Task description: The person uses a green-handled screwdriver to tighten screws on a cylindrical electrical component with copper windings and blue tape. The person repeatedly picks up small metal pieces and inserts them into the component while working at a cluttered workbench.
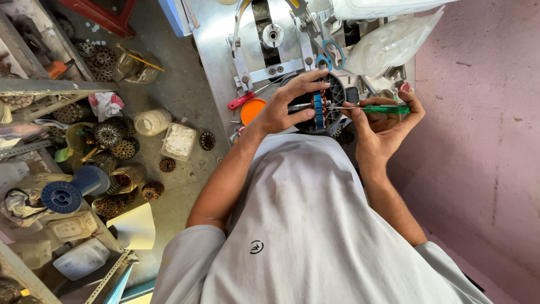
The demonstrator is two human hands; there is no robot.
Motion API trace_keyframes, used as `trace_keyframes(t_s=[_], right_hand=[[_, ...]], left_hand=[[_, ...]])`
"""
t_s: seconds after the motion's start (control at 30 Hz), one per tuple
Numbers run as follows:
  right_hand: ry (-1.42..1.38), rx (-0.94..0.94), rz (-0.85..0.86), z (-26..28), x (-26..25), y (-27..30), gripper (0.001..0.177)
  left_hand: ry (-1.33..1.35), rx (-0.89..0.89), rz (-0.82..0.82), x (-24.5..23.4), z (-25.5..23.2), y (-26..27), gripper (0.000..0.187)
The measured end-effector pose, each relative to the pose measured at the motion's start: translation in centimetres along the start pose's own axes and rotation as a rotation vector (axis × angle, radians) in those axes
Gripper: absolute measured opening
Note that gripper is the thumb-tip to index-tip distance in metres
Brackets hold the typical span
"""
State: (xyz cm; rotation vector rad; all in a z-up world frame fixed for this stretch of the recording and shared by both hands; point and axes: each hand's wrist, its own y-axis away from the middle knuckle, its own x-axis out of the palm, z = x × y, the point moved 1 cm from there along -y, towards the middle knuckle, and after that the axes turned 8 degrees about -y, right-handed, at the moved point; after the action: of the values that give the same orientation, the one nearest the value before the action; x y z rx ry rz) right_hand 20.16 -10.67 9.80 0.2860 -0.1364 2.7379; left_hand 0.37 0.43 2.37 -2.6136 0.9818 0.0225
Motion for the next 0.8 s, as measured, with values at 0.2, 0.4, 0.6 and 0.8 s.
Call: trace_keyframes(t_s=[0.2, 0.4, 0.6, 0.8], right_hand=[[0.099, -0.061, 0.024, 0.0, 0.1, 0.3, 0.064], [0.334, -0.272, 0.088, 0.2, 0.8, 1.4, 0.068], [0.472, -0.438, 0.191, 0.1, 1.3, 1.6, 0.073], [0.547, -0.631, 0.234, -1.5, 1.1, 1.4, 0.067]], left_hand=[[0.03, 0.006, 0.029, -0.2, -0.1, 0.0, 0.056], [-0.006, 0.034, 0.05, -0.1, 0.5, 0.0, 0.049], [0.051, -0.041, 0.044, 0.0, 0.7, -0.1, 0.044], [0.133, -0.077, 0.06, -0.2, 0.7, -0.1, 0.041]])
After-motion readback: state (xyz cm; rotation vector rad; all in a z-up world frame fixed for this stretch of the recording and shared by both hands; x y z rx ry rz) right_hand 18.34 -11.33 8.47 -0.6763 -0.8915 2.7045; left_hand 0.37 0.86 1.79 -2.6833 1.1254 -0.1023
